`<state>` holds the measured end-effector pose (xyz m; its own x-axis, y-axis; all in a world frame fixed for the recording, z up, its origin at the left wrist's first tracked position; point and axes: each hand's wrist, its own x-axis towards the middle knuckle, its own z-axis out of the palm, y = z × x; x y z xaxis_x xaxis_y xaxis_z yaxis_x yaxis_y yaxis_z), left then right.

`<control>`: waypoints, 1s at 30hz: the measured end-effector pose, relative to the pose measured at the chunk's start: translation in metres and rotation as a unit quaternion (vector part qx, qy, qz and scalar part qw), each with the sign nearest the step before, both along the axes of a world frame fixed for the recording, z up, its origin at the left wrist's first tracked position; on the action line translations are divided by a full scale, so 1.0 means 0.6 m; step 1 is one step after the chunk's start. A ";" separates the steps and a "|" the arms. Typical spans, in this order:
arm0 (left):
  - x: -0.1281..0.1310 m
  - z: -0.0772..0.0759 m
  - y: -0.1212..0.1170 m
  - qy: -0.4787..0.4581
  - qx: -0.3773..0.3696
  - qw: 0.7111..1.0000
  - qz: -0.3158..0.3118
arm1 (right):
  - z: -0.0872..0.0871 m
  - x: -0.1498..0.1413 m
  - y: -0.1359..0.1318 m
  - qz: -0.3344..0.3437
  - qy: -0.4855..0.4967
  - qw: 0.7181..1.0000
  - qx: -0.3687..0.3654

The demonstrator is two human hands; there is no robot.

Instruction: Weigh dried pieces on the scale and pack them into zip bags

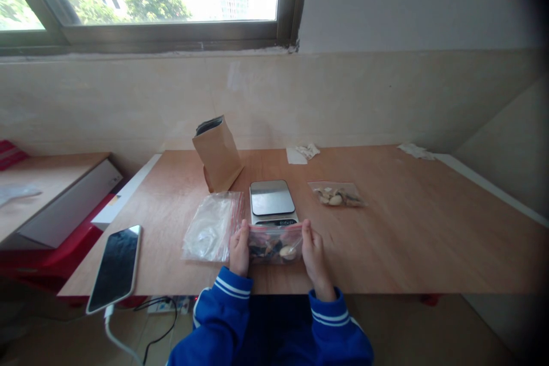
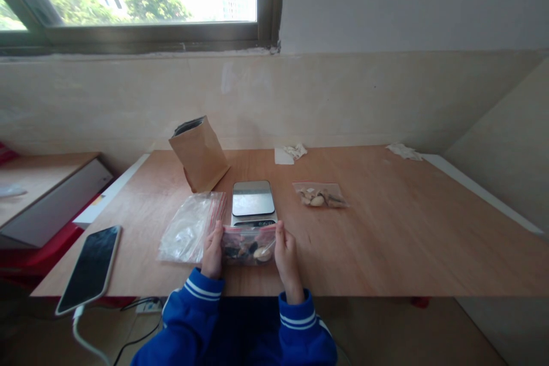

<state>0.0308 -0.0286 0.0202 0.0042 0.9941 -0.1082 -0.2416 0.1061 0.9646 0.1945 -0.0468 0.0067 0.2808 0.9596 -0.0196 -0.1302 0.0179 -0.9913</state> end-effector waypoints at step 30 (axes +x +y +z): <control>-0.007 -0.020 -0.002 -0.001 0.110 0.994 -0.016 | -0.015 0.289 0.111 -0.368 -0.530 0.763 -0.046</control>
<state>0.0266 -0.0298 0.0080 0.0357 0.9932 0.1107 -0.2432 -0.0989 0.9649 0.3682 0.0197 -0.0023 0.6477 0.5435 0.5340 0.7567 -0.3770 -0.5341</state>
